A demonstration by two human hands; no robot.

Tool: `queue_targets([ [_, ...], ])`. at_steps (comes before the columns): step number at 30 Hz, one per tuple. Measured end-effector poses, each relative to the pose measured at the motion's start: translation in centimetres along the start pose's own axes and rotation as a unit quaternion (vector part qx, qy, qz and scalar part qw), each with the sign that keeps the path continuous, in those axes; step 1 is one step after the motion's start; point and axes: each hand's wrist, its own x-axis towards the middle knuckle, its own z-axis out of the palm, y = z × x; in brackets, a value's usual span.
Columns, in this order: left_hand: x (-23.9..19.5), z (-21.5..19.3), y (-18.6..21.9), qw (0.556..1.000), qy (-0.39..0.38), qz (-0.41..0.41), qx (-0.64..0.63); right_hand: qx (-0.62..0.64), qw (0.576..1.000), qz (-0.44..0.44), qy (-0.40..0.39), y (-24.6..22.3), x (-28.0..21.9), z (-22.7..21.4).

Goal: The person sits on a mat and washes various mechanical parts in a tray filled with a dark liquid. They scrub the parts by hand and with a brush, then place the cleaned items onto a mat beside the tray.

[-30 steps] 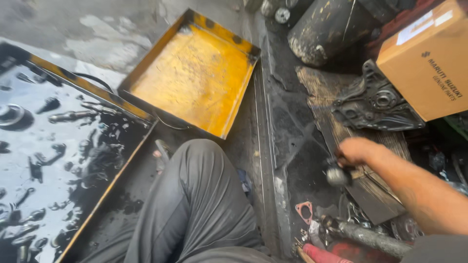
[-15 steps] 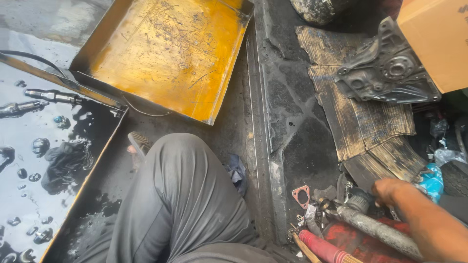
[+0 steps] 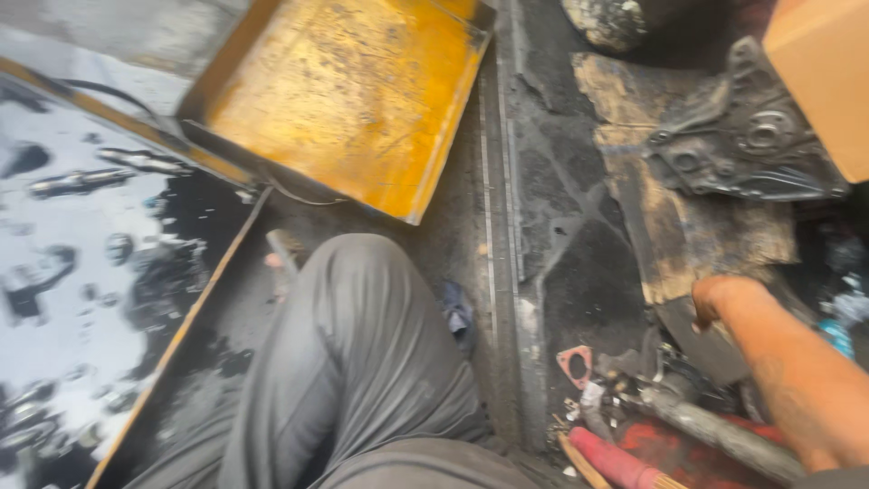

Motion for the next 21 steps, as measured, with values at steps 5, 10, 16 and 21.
queue_targets([
  [5,6.1,-9.7,7.7,0.992,0.049,0.110,0.033,0.011,0.965,-0.099,0.243,-9.1,-0.6,-13.1],
  [10,5.4,-13.9,12.5,0.963,0.075,0.250,0.064,0.131,0.748,-0.280,0.587,-21.6,-6.9,-23.4],
  [16,2.8,-13.4,13.1,0.957,0.110,0.213,0.161,0.276,0.561,-0.450,0.637,-29.2,-30.6,-29.5],
  [21,3.5,-12.8,12.9,0.945,0.124,0.251,0.168,0.243,0.594,-0.663,0.385,-39.6,-40.7,-33.7],
])
